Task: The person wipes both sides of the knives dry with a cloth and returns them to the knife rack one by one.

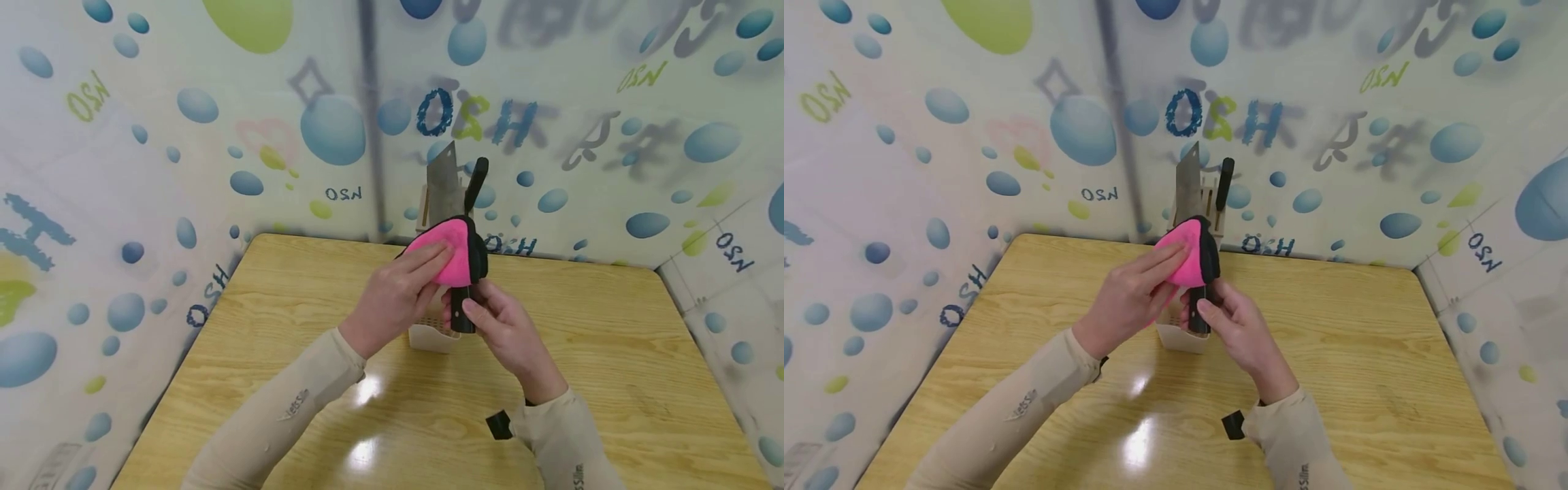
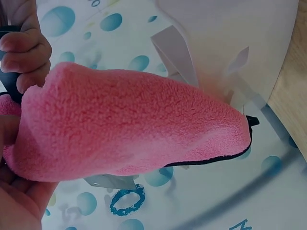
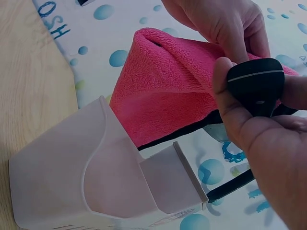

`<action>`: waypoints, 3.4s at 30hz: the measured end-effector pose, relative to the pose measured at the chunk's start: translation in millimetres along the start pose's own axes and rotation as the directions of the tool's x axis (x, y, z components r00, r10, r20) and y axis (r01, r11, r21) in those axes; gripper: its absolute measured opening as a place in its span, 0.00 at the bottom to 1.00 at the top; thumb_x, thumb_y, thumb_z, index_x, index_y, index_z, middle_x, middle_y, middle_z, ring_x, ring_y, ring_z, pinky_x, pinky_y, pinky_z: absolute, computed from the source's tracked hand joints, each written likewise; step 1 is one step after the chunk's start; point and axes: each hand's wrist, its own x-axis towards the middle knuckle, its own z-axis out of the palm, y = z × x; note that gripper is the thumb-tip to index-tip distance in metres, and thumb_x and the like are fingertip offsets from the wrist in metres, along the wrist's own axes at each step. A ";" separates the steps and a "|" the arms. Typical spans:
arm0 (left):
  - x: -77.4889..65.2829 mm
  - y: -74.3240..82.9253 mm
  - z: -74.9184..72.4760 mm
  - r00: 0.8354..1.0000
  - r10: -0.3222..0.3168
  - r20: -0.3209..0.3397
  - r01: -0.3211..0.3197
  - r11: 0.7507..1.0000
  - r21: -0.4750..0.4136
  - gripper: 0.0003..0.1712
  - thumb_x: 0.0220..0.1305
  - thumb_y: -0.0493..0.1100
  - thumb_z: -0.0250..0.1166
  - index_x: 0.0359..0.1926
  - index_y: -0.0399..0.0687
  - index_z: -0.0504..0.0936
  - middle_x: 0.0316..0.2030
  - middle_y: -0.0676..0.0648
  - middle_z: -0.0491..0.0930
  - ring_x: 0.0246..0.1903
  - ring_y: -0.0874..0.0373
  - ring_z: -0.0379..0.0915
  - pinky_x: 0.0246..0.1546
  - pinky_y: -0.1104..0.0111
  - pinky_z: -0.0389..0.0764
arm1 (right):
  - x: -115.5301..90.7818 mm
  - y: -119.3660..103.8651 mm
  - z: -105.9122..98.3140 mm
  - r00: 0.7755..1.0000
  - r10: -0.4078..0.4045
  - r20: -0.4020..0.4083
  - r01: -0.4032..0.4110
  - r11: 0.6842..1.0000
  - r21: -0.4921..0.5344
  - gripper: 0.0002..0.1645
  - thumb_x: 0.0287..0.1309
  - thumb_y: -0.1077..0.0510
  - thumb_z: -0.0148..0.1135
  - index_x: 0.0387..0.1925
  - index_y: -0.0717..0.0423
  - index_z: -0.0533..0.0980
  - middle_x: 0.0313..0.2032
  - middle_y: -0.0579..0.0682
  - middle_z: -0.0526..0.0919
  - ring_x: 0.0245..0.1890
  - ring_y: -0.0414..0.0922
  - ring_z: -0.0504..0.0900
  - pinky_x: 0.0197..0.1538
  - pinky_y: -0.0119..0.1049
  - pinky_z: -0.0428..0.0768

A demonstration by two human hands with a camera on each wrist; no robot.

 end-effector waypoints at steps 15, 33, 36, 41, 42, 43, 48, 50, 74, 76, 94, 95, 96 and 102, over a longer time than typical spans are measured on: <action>6.1 -13.6 -1.2 0.995 -0.093 -0.024 0.094 0.995 0.038 0.27 0.65 0.33 0.71 0.65 0.39 0.80 0.60 0.40 0.83 0.61 0.49 0.80 0.59 0.62 0.80 | -5.4 4.2 1.2 0.997 -0.005 0.082 0.007 1.000 -0.024 0.33 0.79 0.66 0.46 0.79 0.69 0.51 0.48 0.50 0.83 0.45 0.46 0.87 0.52 0.39 0.87; 11.3 -31.2 -7.2 0.974 -0.217 -0.066 0.214 0.976 -0.048 0.24 0.68 0.30 0.65 0.65 0.37 0.80 0.60 0.39 0.82 0.60 0.45 0.81 0.59 0.58 0.82 | -8.5 8.9 0.7 0.988 -0.027 0.150 0.024 1.000 0.020 0.35 0.78 0.68 0.46 0.79 0.70 0.48 0.52 0.67 0.78 0.46 0.46 0.87 0.51 0.42 0.88; 12.3 -33.0 -8.5 0.968 -0.240 -0.070 0.236 0.970 -0.062 0.24 0.69 0.30 0.64 0.65 0.37 0.81 0.61 0.40 0.82 0.59 0.45 0.81 0.60 0.58 0.82 | -9.0 8.9 0.5 0.988 -0.028 0.149 0.026 1.000 0.013 0.36 0.78 0.67 0.46 0.80 0.69 0.48 0.52 0.69 0.78 0.45 0.47 0.87 0.51 0.43 0.88; 13.4 -33.3 -10.2 0.965 -0.256 -0.063 0.251 0.965 -0.077 0.23 0.70 0.31 0.64 0.64 0.37 0.81 0.60 0.39 0.83 0.59 0.45 0.81 0.60 0.58 0.81 | -9.6 9.7 0.5 0.989 -0.047 0.143 0.044 0.999 0.027 0.35 0.78 0.67 0.46 0.79 0.70 0.48 0.52 0.73 0.76 0.46 0.45 0.87 0.51 0.42 0.88; 13.6 -33.2 -10.5 0.964 -0.257 -0.062 0.252 0.964 -0.078 0.22 0.70 0.31 0.64 0.64 0.37 0.81 0.60 0.39 0.83 0.59 0.45 0.81 0.60 0.58 0.81 | -9.6 9.9 0.5 0.989 -0.052 0.141 0.048 0.998 0.030 0.35 0.79 0.67 0.45 0.79 0.70 0.48 0.52 0.72 0.76 0.46 0.45 0.86 0.51 0.42 0.88; 13.7 -33.0 -11.0 0.965 -0.256 -0.062 0.251 0.965 -0.078 0.22 0.70 0.31 0.64 0.64 0.37 0.81 0.60 0.39 0.83 0.59 0.45 0.81 0.60 0.58 0.81 | -9.6 10.1 0.6 0.989 -0.056 0.137 0.052 0.998 0.031 0.35 0.79 0.67 0.45 0.79 0.70 0.48 0.52 0.70 0.77 0.46 0.44 0.86 0.51 0.42 0.88; 14.7 -32.8 -14.2 0.970 -0.232 -0.066 0.229 0.972 -0.062 0.23 0.68 0.27 0.63 0.63 0.37 0.82 0.59 0.38 0.83 0.58 0.44 0.82 0.58 0.58 0.83 | -9.2 8.7 0.6 0.992 -0.066 0.108 0.068 0.998 -0.014 0.34 0.78 0.69 0.46 0.79 0.70 0.51 0.51 0.64 0.79 0.45 0.43 0.86 0.51 0.42 0.88; 15.4 -32.4 -16.3 0.973 -0.219 -0.068 0.216 0.975 -0.052 0.24 0.66 0.25 0.63 0.63 0.36 0.82 0.58 0.38 0.84 0.57 0.44 0.83 0.56 0.58 0.84 | -9.1 7.4 0.5 0.994 -0.064 0.090 0.069 0.996 -0.049 0.34 0.77 0.69 0.47 0.79 0.70 0.52 0.50 0.63 0.79 0.44 0.43 0.86 0.50 0.40 0.88; 22.6 -33.8 -28.8 0.980 -0.157 -0.125 0.169 0.982 0.088 0.22 0.66 0.25 0.61 0.60 0.36 0.84 0.53 0.37 0.86 0.51 0.44 0.84 0.54 0.57 0.86 | -11.3 6.5 -5.2 0.992 -0.105 0.065 0.113 0.985 -0.133 0.34 0.75 0.72 0.47 0.78 0.69 0.54 0.48 0.56 0.81 0.41 0.45 0.86 0.50 0.36 0.87; 22.6 -33.6 -28.7 0.977 -0.172 -0.124 0.182 0.980 0.076 0.22 0.67 0.26 0.61 0.61 0.36 0.83 0.54 0.37 0.85 0.53 0.44 0.84 0.55 0.57 0.85 | -11.7 6.9 -5.2 0.990 -0.108 0.086 0.117 0.987 -0.107 0.33 0.76 0.72 0.46 0.78 0.70 0.54 0.49 0.53 0.81 0.42 0.45 0.86 0.50 0.37 0.88; 21.5 -55.1 -31.5 0.960 -0.223 -0.172 0.238 0.968 0.075 0.22 0.69 0.28 0.61 0.63 0.35 0.81 0.59 0.37 0.83 0.56 0.41 0.82 0.60 0.55 0.82 | -15.3 8.3 -7.5 0.970 -0.137 0.202 0.148 0.988 -0.041 0.34 0.76 0.72 0.46 0.78 0.71 0.52 0.50 0.70 0.78 0.42 0.48 0.86 0.47 0.41 0.89; 21.5 -56.2 -31.9 0.958 -0.230 -0.171 0.246 0.967 0.074 0.22 0.70 0.28 0.61 0.63 0.35 0.81 0.60 0.37 0.82 0.57 0.41 0.81 0.60 0.54 0.82 | -15.7 8.5 -7.5 0.969 -0.136 0.204 0.145 0.989 -0.033 0.34 0.76 0.72 0.46 0.78 0.71 0.51 0.50 0.72 0.77 0.43 0.47 0.85 0.47 0.41 0.89; 21.3 -57.2 -32.2 0.956 -0.237 -0.171 0.253 0.965 0.074 0.22 0.70 0.28 0.61 0.64 0.35 0.81 0.60 0.37 0.82 0.57 0.41 0.81 0.60 0.54 0.82 | -15.9 8.7 -7.5 0.969 -0.134 0.208 0.142 0.990 -0.024 0.34 0.76 0.71 0.46 0.78 0.72 0.51 0.50 0.74 0.76 0.43 0.46 0.85 0.47 0.41 0.89; 20.9 -59.7 -33.5 0.953 -0.258 -0.157 0.272 0.960 0.073 0.22 0.70 0.29 0.61 0.64 0.36 0.80 0.60 0.38 0.82 0.59 0.42 0.80 0.61 0.55 0.81 | -16.2 8.7 -7.3 0.968 -0.126 0.218 0.129 0.992 0.000 0.34 0.76 0.72 0.45 0.78 0.72 0.50 0.51 0.68 0.78 0.44 0.44 0.84 0.46 0.42 0.89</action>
